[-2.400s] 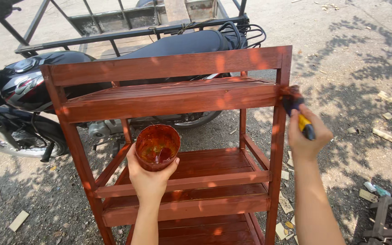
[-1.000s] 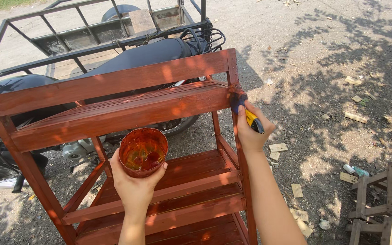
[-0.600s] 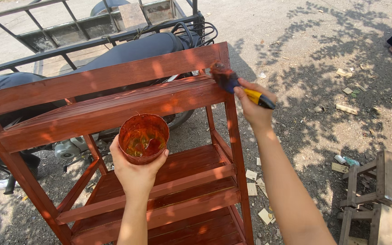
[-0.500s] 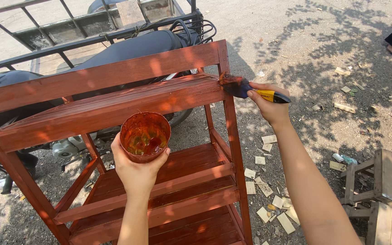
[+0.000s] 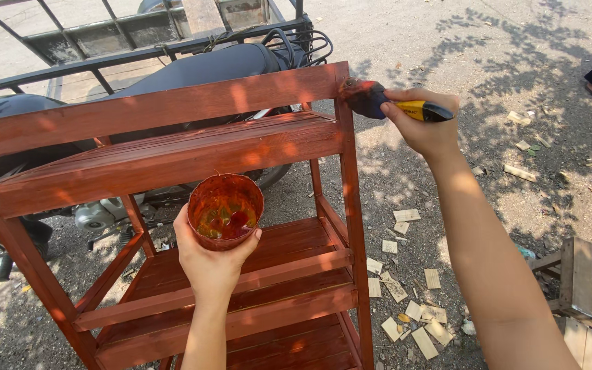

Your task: The person applies reddish-brown paint to a wooden shelving unit using a paintbrush. They hold a small container of paint in one hand and brush the slats and frame of the unit, moving around the piece to cover different sections.

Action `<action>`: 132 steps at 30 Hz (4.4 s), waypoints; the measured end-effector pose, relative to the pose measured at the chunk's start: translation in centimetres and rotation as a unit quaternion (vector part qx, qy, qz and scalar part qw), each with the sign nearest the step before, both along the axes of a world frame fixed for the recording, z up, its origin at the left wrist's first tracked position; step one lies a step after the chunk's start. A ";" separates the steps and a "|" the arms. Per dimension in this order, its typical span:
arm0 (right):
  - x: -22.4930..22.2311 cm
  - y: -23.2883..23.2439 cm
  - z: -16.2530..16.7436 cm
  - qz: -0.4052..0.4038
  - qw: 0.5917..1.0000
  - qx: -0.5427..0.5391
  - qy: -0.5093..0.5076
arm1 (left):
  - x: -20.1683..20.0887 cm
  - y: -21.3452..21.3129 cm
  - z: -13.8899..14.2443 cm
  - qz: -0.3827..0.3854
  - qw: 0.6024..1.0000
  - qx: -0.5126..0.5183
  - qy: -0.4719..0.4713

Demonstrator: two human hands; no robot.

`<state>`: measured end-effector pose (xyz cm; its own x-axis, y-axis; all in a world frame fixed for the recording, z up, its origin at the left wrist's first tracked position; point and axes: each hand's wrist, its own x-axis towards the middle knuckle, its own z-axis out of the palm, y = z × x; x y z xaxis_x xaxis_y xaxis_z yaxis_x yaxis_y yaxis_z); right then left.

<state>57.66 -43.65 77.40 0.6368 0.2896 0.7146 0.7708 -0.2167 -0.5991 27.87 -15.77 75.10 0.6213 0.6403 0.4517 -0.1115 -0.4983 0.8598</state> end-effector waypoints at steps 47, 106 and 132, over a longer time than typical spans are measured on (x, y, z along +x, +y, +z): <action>-24.8 41.1 -6.5 0.029 0.989 0.098 -0.103 | -14.4 19.1 2.6 0.116 0.993 0.030 0.003; -29.1 52.9 -7.9 0.131 0.978 0.148 0.064 | -18.6 27.9 3.0 0.148 0.988 0.020 -0.030; -30.3 56.4 -8.0 0.182 0.966 0.084 0.160 | -21.2 33.8 1.7 0.177 0.984 -0.009 -0.025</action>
<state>27.40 12.74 69.39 0.7102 0.4332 0.5549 0.5473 0.1561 -0.8223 6.64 18.00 76.77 0.3356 0.8209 0.4621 0.0237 -0.4977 0.8670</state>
